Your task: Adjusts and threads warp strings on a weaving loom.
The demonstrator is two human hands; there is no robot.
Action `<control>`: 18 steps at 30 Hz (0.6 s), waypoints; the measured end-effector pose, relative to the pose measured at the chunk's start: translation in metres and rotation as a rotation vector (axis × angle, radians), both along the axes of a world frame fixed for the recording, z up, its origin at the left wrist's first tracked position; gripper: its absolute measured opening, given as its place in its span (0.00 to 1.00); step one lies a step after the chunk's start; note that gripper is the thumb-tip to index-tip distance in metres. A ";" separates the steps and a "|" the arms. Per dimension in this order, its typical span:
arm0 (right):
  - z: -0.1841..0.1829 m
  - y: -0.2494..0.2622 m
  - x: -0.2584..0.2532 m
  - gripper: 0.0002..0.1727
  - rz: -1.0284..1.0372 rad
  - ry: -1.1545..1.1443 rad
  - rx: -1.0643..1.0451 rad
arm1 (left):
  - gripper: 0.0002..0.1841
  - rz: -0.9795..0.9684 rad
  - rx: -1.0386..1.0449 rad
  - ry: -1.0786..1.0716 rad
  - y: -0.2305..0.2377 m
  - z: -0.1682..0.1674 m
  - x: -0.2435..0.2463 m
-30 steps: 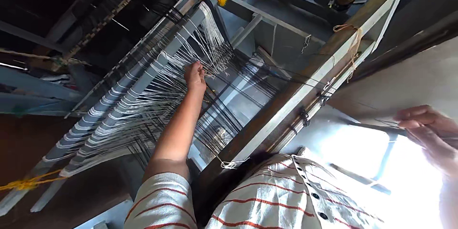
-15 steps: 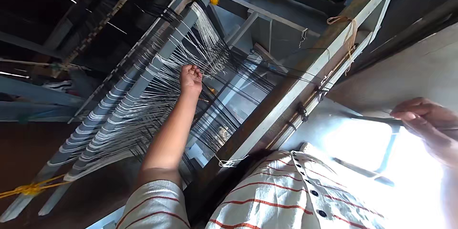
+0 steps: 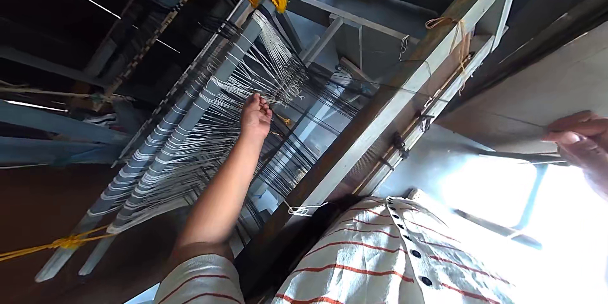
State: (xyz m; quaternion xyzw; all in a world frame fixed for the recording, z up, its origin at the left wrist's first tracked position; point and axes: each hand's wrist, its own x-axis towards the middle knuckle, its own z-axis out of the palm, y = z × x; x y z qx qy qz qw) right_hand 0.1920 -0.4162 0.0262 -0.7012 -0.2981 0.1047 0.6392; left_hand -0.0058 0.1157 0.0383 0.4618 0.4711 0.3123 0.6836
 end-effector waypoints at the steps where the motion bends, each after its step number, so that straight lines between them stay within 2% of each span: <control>1: 0.001 -0.001 0.002 0.07 0.001 -0.003 0.000 | 0.05 -0.011 0.001 -0.002 -0.004 0.003 -0.001; 5: 0.001 -0.003 0.007 0.06 0.003 -0.033 0.007 | 0.06 -0.070 0.015 0.114 -0.026 0.022 -0.005; 9: 0.002 -0.006 0.009 0.07 0.006 -0.050 -0.003 | 0.05 -0.152 0.157 0.259 -0.057 0.048 -0.019; 15: -0.006 -0.007 0.008 0.06 -0.020 -0.040 -0.024 | 0.06 -0.395 0.715 0.242 -0.089 0.087 -0.059; 18: -0.017 -0.009 0.006 0.06 -0.081 -0.035 -0.113 | 0.08 -0.482 0.990 0.271 -0.100 0.104 -0.071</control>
